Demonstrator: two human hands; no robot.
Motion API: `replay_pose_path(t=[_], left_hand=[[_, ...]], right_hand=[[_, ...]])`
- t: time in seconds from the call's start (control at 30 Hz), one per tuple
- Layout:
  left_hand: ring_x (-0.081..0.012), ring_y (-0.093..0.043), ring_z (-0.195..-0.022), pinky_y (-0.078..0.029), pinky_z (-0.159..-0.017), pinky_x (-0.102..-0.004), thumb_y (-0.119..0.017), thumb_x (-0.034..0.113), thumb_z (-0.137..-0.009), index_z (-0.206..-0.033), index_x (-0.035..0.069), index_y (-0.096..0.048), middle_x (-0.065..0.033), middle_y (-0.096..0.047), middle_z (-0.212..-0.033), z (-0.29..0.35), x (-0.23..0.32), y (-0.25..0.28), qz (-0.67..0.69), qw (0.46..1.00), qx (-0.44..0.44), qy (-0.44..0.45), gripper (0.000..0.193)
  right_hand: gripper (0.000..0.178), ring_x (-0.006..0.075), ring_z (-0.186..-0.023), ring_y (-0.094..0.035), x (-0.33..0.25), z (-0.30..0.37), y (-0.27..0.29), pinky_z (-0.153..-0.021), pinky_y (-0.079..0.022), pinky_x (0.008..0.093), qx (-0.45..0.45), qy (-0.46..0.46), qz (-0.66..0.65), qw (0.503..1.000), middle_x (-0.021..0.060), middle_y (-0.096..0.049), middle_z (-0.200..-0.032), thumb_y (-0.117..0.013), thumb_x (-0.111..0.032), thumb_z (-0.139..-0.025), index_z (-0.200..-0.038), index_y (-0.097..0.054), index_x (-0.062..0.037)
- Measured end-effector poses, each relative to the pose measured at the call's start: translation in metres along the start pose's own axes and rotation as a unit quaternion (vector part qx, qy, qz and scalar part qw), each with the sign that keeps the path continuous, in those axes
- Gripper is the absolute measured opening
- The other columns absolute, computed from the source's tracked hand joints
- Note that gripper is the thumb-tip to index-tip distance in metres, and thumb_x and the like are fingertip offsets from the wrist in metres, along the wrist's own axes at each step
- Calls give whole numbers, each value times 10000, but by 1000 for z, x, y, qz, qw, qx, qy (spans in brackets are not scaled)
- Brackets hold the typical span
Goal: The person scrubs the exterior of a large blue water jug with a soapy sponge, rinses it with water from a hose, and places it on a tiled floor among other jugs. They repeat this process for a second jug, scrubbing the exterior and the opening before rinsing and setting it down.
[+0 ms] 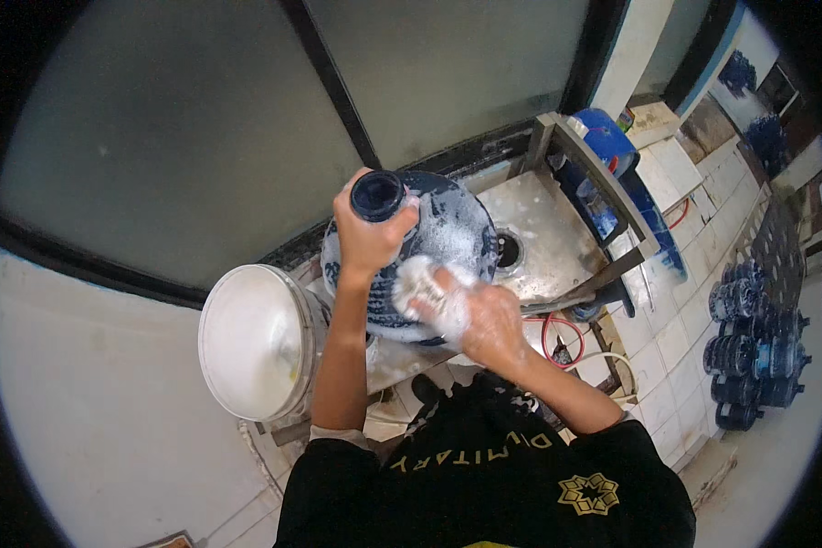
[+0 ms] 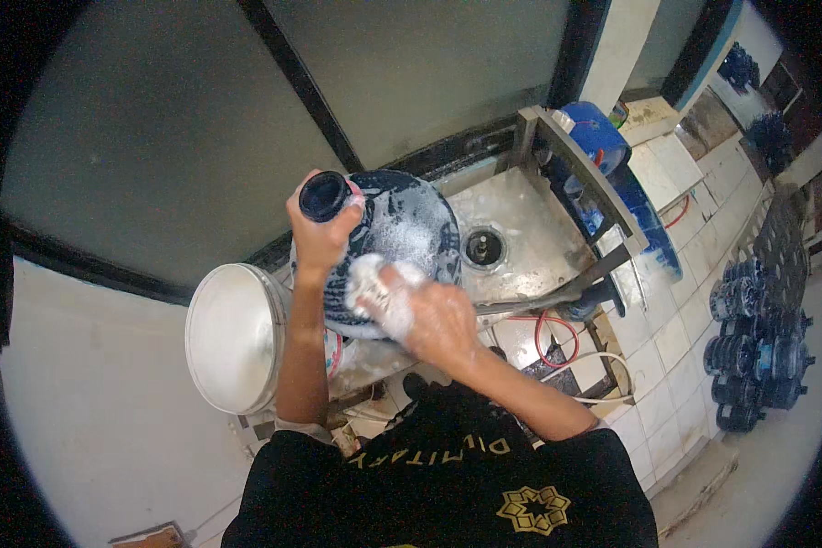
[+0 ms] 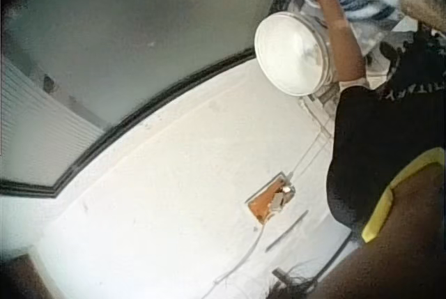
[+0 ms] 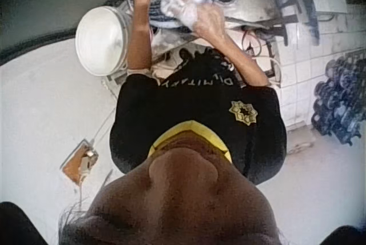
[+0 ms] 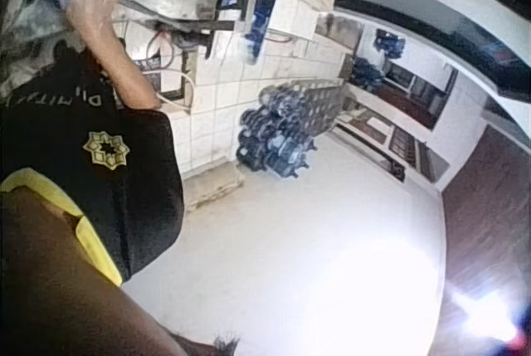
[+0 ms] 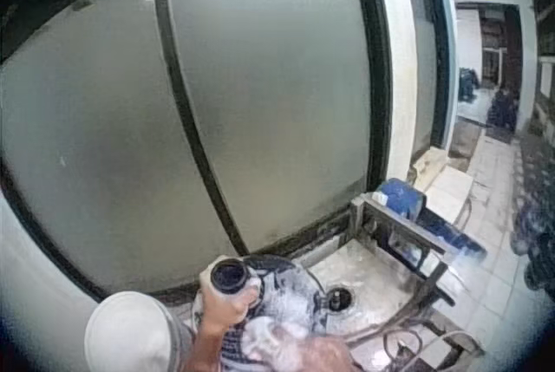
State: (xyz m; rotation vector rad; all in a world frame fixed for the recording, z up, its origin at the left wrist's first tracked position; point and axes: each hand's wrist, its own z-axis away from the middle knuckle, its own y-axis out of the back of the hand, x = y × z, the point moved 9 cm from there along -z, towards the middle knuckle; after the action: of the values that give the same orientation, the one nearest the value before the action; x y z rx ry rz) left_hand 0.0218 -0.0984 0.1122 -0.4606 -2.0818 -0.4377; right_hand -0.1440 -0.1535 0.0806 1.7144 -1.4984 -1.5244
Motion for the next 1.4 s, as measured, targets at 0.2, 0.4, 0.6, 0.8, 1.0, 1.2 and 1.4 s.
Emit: replay_pose_path(t=[0.2, 0.4, 0.6, 0.8, 1.0, 1.2, 1.4], left_hand=[[-82, -586, -662, -477, -645, -236, -716, 47, -649, -734, 12, -597, -18, -624, -716, -2, -1, 5, -3, 1000, -16, -4, 151], [-87, -588, -684, -468, -672, -236, -680, 53, -691, -765, 13, -617, -11, -626, -749, -1, 0, -5, -17, 1000, -21, 0, 106], [-80, -584, -652, -474, -634, -238, -711, 61, -655, -736, 12, -605, -17, -625, -698, 0, 1, -1, -27, 1000, 1, 8, 143], [-82, -595, -656, -481, -640, -240, -712, 59, -646, -724, 10, -605, -21, -630, -699, 0, -3, 5, -11, 1000, -8, 13, 142], [-81, -592, -655, -479, -642, -238, -710, 58, -639, -724, 11, -608, -22, -628, -695, -6, 3, -10, -11, 1000, -25, 4, 141], [-80, -581, -629, -472, -611, -243, -722, 77, -624, -713, 18, -601, -17, -625, -673, -2, 4, 4, -30, 999, 10, -12, 161], [-89, -588, -637, -484, -630, -254, -750, 83, -674, -744, 9, -620, -26, -642, -698, 6, -3, 4, -66, 998, 25, 1, 165]], right_hand=[[416, 313, -500, -627, 18, -44, 6, -455, -502, 422, 56, 21, 8, 998, 153, -633, -644, -533, -511, -892, -1087, -600, -150], [420, 321, -510, -622, 59, -73, 11, -461, -483, 439, 156, 81, 68, 982, 155, -600, -563, -544, -485, -896, -1086, -617, -118], [481, 317, -466, -605, 18, -10, 9, -437, -481, 428, 18, -7, 6, 1000, 152, -598, -555, -552, -520, -881, -1125, -608, -109], [466, 325, -539, -639, 44, -54, -1, -501, -509, 436, 73, 19, 8, 997, 158, -622, -597, -520, -523, -895, -1088, -615, -110], [465, 367, -670, -658, 91, -168, -42, -607, -523, 454, 127, 91, 91, 984, 176, -654, -689, -527, -523, -886, -1017, -633, -89], [447, 365, -608, -652, 49, -85, 6, -533, -521, 452, 91, -1, 11, 996, 178, -633, -631, -520, -525, -894, -1037, -604, -109], [472, 332, -519, -635, 2, -3, 8, -454, -500, 441, -16, -32, 0, 999, 171, -609, -581, -535, -553, -876, -1078, -604, -132]])
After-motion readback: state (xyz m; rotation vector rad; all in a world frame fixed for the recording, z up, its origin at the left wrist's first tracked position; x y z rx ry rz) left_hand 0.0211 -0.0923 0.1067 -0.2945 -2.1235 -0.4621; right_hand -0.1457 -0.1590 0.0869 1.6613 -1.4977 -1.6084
